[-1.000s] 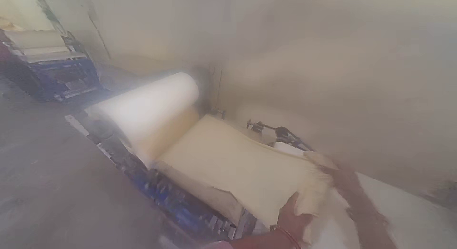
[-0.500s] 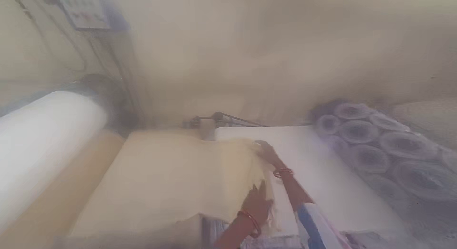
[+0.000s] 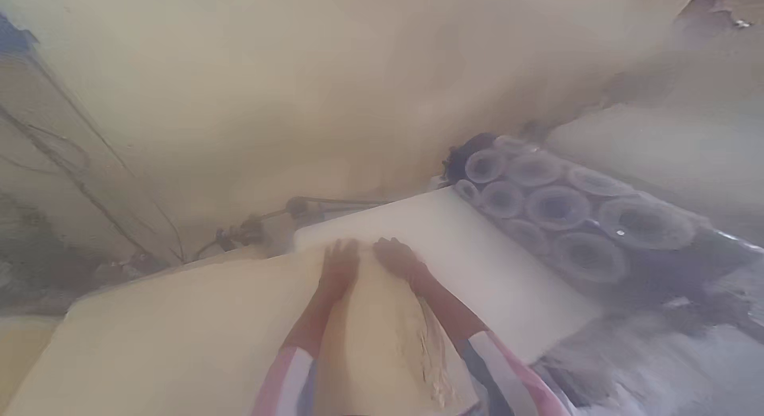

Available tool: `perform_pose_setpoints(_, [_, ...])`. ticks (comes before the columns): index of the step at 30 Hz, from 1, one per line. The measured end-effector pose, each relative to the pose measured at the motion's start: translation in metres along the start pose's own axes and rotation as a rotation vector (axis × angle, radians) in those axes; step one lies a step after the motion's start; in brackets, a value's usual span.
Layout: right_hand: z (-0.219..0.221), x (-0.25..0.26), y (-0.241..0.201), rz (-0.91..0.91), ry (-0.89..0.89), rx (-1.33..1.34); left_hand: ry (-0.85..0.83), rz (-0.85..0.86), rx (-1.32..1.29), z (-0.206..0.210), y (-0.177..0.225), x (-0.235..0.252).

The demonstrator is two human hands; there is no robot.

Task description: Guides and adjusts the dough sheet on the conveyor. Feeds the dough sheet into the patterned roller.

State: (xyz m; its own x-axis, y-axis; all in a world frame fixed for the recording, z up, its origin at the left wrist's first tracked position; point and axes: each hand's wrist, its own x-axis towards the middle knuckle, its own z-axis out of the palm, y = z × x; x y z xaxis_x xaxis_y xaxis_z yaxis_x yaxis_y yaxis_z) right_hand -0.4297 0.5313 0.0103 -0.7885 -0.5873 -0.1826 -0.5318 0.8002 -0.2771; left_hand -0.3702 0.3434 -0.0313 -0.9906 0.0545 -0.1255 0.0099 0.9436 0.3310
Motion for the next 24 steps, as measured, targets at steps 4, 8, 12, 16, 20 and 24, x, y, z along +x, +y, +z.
perform_pose_setpoints(4, [-0.018, -0.074, 0.044, 0.258, 0.104, -0.009, 0.009, -0.044, -0.003, 0.003, 0.014, 0.014])
perform_pose_setpoints(8, [-0.019, -0.177, 0.048, 0.462, 0.106, 0.179, 0.017, -0.038, 0.006, 0.008, 0.03, 0.026])
perform_pose_setpoints(12, [0.022, -0.197, -0.007, 0.635, 0.113, 0.252, 0.035, -0.031, 0.023, 0.015, 0.048, 0.035])
perform_pose_setpoints(16, [0.032, -0.173, -0.022, 0.855, 0.298, 0.296, 0.129, -0.074, 0.085, 0.011, 0.07, 0.039])
perform_pose_setpoints(20, [0.033, -0.21, 0.012, 0.795, 0.478, 0.309, 0.111, -0.082, 0.076, 0.003, 0.086, 0.039])
perform_pose_setpoints(24, [0.049, -0.28, 0.055, 0.624, 0.744, 0.487, 0.024, -0.09, -0.194, -0.014, 0.089, 0.043])
